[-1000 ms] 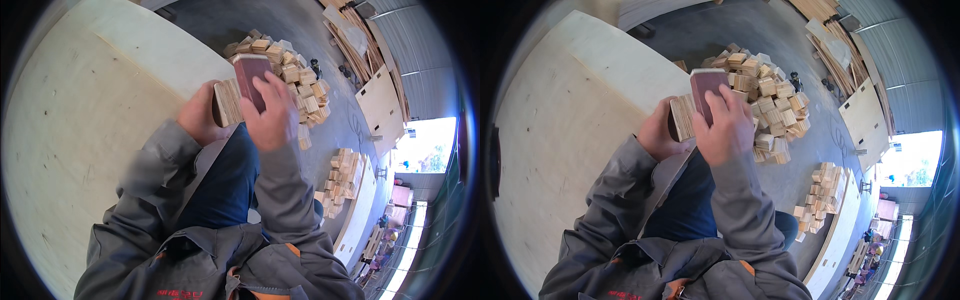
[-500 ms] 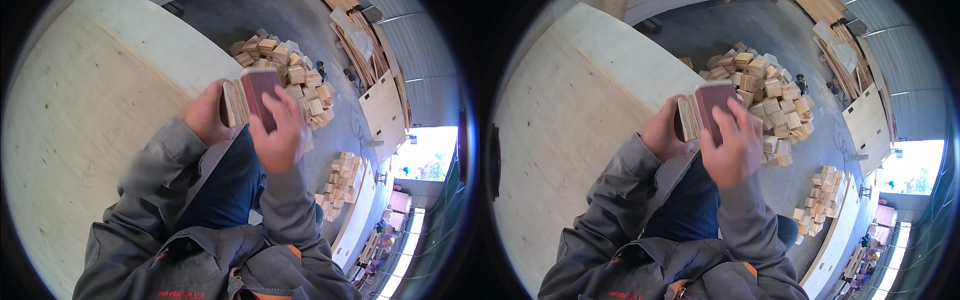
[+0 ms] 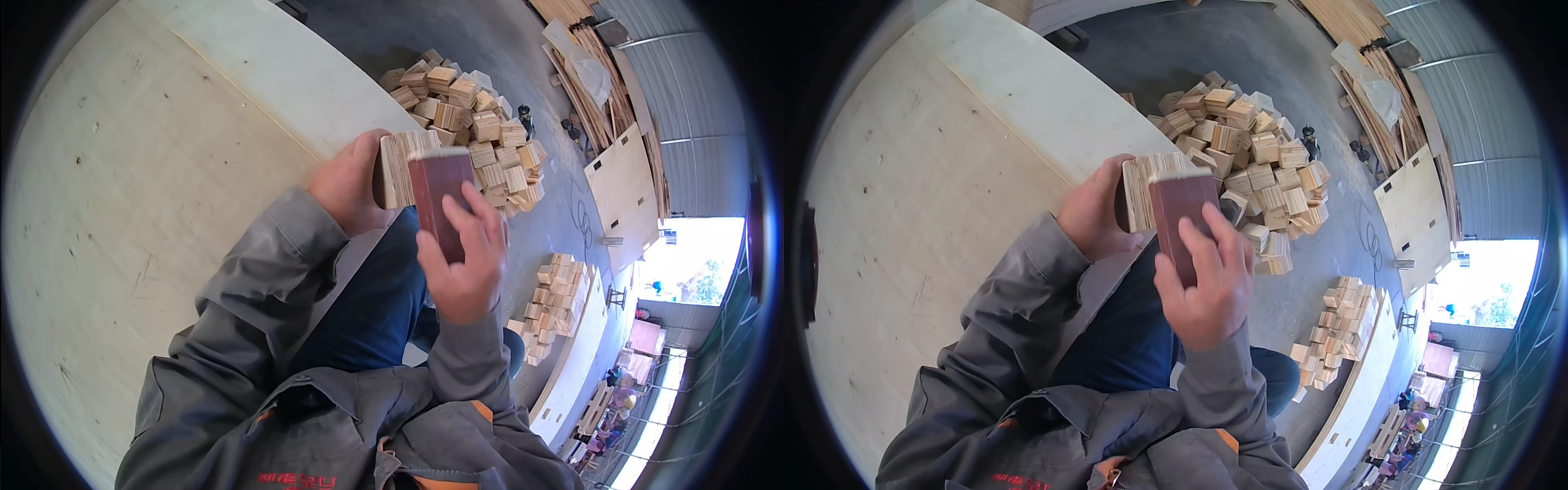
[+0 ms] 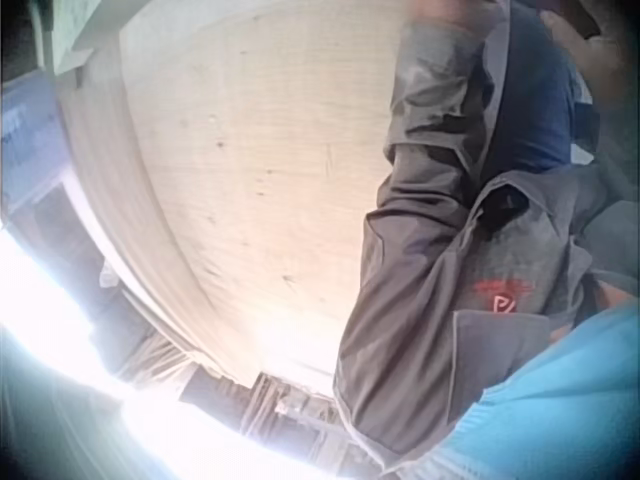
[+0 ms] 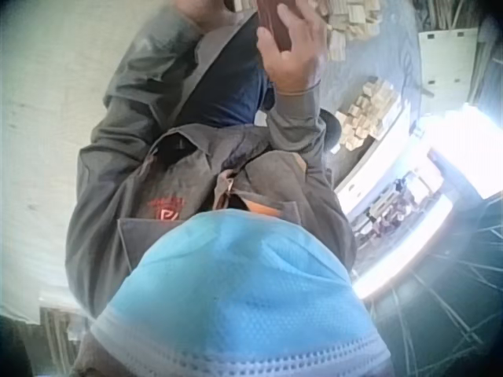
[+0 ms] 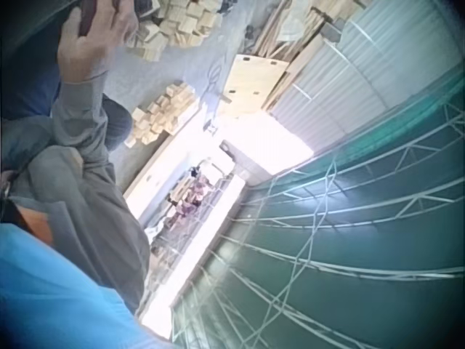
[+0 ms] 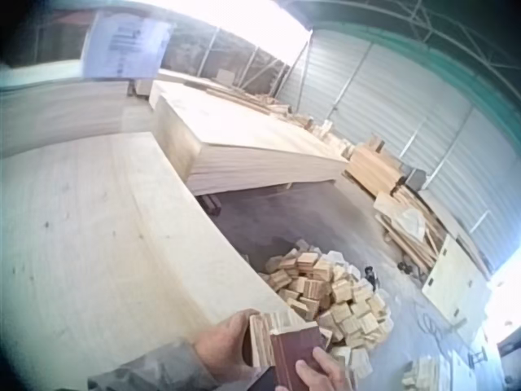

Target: The person sits on the floor and sands small wooden blocks one by one using a sanding block. They pick up a block, sand its surfaces, and place it into a separate pile, repeating this process throughout the clip.

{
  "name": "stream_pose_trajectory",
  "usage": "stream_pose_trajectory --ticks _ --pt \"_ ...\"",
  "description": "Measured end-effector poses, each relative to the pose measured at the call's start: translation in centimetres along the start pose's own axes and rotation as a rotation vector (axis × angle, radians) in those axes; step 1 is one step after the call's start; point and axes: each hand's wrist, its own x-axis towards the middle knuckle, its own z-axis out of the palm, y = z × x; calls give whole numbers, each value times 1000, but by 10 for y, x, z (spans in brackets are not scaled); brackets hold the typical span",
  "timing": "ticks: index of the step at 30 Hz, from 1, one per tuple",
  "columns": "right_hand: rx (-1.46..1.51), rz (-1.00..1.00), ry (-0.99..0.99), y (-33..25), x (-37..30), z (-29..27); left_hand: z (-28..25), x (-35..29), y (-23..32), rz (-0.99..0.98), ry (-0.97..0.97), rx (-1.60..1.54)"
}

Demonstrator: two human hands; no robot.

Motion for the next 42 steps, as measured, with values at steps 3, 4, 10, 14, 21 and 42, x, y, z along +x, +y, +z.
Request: stream_pose_trajectory --ticks 3,4,10,14,21,42 --pt "47 9 -29 -11 -15 -11 6 0 -1 13 19 -40" --pt "56 10 -27 -14 -15 -10 6 0 -1 -22 1 -76" --pt "13 -56 59 -1 62 44 6 2 -12 -11 5 -122" --pt "-31 -7 46 13 104 57 2 8 2 -72 -65 -120" --pt "47 -48 5 -6 31 20 2 2 -7 17 -8 -50" --pt "19 -12 71 31 67 37 -3 5 2 -63 -78 -58"
